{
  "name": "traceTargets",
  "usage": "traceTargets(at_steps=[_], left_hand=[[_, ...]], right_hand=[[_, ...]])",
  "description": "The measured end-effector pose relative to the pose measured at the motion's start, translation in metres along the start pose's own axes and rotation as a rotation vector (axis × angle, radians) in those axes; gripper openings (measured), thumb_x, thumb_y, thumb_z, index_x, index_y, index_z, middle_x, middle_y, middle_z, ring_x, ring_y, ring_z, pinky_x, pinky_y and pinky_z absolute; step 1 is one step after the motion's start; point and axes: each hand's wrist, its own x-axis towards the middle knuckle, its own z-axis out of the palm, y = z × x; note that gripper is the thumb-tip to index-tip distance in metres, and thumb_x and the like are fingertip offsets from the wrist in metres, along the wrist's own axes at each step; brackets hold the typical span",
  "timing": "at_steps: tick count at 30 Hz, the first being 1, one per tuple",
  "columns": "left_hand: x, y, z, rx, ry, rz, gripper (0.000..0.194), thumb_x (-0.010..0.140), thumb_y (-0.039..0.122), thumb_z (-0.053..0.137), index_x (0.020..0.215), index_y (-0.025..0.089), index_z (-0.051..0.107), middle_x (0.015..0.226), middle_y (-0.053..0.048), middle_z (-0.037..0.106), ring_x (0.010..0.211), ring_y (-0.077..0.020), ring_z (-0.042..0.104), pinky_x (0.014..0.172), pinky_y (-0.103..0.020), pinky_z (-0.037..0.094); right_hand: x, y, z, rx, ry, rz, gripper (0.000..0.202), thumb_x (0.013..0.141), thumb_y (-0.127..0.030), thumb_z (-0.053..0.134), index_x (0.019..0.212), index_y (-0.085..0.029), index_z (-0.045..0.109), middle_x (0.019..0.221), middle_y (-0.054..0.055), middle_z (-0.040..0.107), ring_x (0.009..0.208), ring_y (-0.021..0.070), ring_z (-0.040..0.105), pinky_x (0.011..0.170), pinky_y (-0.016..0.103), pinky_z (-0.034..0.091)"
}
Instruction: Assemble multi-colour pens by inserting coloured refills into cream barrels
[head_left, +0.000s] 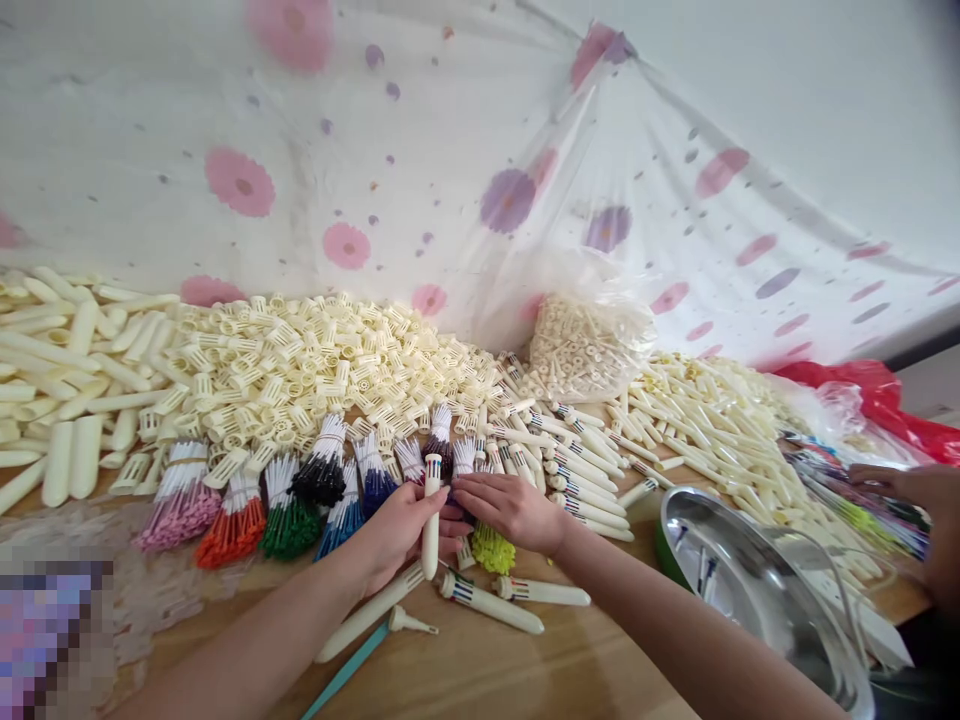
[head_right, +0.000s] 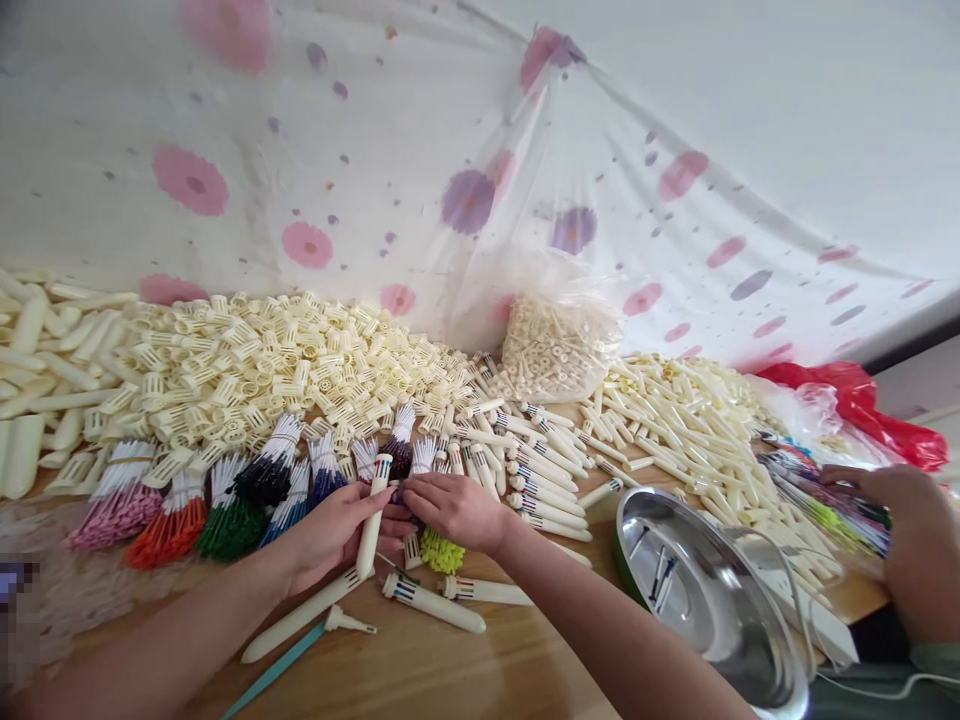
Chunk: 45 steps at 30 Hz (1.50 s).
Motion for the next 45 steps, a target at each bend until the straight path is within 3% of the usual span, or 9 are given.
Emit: traceTargets(at_steps=[6,11,17,24,32,34,39,42,45], left_hand=[[0.002,-0.007,0.002,-0.066,0.033,0.030,0.013,0.089,0.012,0.048,0.077,0.016,0.051,0.067,-0.004,0.067,0.059,-0.0155,0.068,0.055,-0.026,0.056],[-0.003,-0.006,-0.001,-0.093,0.033,0.021,0.016,0.088,0.012,0.049,0.072,0.015,0.050,0.059,-0.002,0.064,0.051,-0.0119,0.063,0.051,-0.023,0.053],[-0.006,-0.006,-0.003,-0.079,0.011,0.018,0.013,0.087,0.013,0.053,0.073,0.015,0.052,0.055,0.001,0.061,0.049,-0.0111,0.062,0.050,-0.021,0.050],[-0.001,-0.009,0.009,-0.022,-0.027,0.031,0.013,0.088,0.016,0.050,0.075,0.017,0.049,0.056,0.001,0.062,0.049,-0.0138,0.064,0.049,-0.024,0.052],[0.008,-0.022,0.012,0.046,0.035,0.136,0.019,0.084,0.026,0.059,0.071,0.018,0.046,0.053,0.007,0.055,0.047,-0.0089,0.058,0.047,-0.020,0.048],[0.004,-0.020,0.010,0.073,0.009,0.149,0.021,0.081,0.028,0.061,0.072,0.018,0.046,0.060,0.004,0.060,0.052,-0.0110,0.062,0.049,-0.022,0.049],[-0.018,-0.007,-0.009,0.272,-0.081,0.252,0.028,0.072,0.036,0.069,0.073,0.019,0.047,0.080,-0.003,0.066,0.063,-0.0186,0.067,0.049,-0.026,0.047],[-0.034,-0.002,-0.027,0.536,0.013,0.388,0.021,0.080,0.038,0.058,0.076,0.022,0.047,0.072,0.000,0.066,0.071,-0.0201,0.066,0.059,-0.028,0.047],[-0.045,0.001,-0.040,0.666,0.117,0.431,0.019,0.080,0.038,0.057,0.076,0.024,0.046,0.076,-0.001,0.066,0.075,-0.0221,0.066,0.063,-0.030,0.046]], right_hand=[[-0.001,-0.017,-0.012,0.078,0.075,-0.071,0.028,0.093,-0.011,0.034,0.096,-0.004,0.062,0.097,0.015,0.070,0.100,0.0206,0.063,0.088,0.031,0.054],[0.006,-0.033,-0.026,0.113,0.194,0.004,0.025,0.092,-0.011,0.039,0.104,-0.002,0.060,0.101,0.016,0.068,0.108,0.0229,0.059,0.088,0.033,0.054],[0.010,-0.034,-0.017,0.133,0.058,0.024,0.021,0.091,-0.013,0.043,0.098,-0.006,0.062,0.099,0.014,0.069,0.101,0.0227,0.062,0.085,0.033,0.055],[-0.007,-0.023,-0.002,0.188,0.056,0.162,0.025,0.093,-0.014,0.037,0.107,-0.008,0.057,0.103,0.015,0.067,0.104,0.0205,0.061,0.086,0.032,0.055],[-0.011,-0.042,-0.019,0.250,0.154,0.061,0.027,0.092,-0.013,0.040,0.113,-0.006,0.056,0.103,0.016,0.069,0.111,0.0226,0.058,0.087,0.034,0.054],[-0.007,-0.045,-0.028,0.305,0.242,0.184,0.028,0.091,-0.012,0.041,0.115,-0.012,0.056,0.102,0.013,0.070,0.105,0.0208,0.062,0.083,0.033,0.056],[0.011,-0.030,-0.045,0.561,0.777,1.011,0.013,0.081,-0.014,0.060,0.091,-0.021,0.065,0.079,0.004,0.073,0.072,0.0171,0.070,0.065,0.030,0.060],[0.029,-0.018,-0.047,0.872,1.003,1.141,0.008,0.075,-0.020,0.067,0.083,-0.019,0.065,0.072,0.001,0.072,0.064,0.0156,0.069,0.062,0.030,0.060],[0.049,-0.018,-0.045,0.964,1.082,1.140,0.011,0.072,-0.022,0.070,0.080,-0.018,0.065,0.069,0.001,0.071,0.062,0.0150,0.068,0.060,0.029,0.060]])
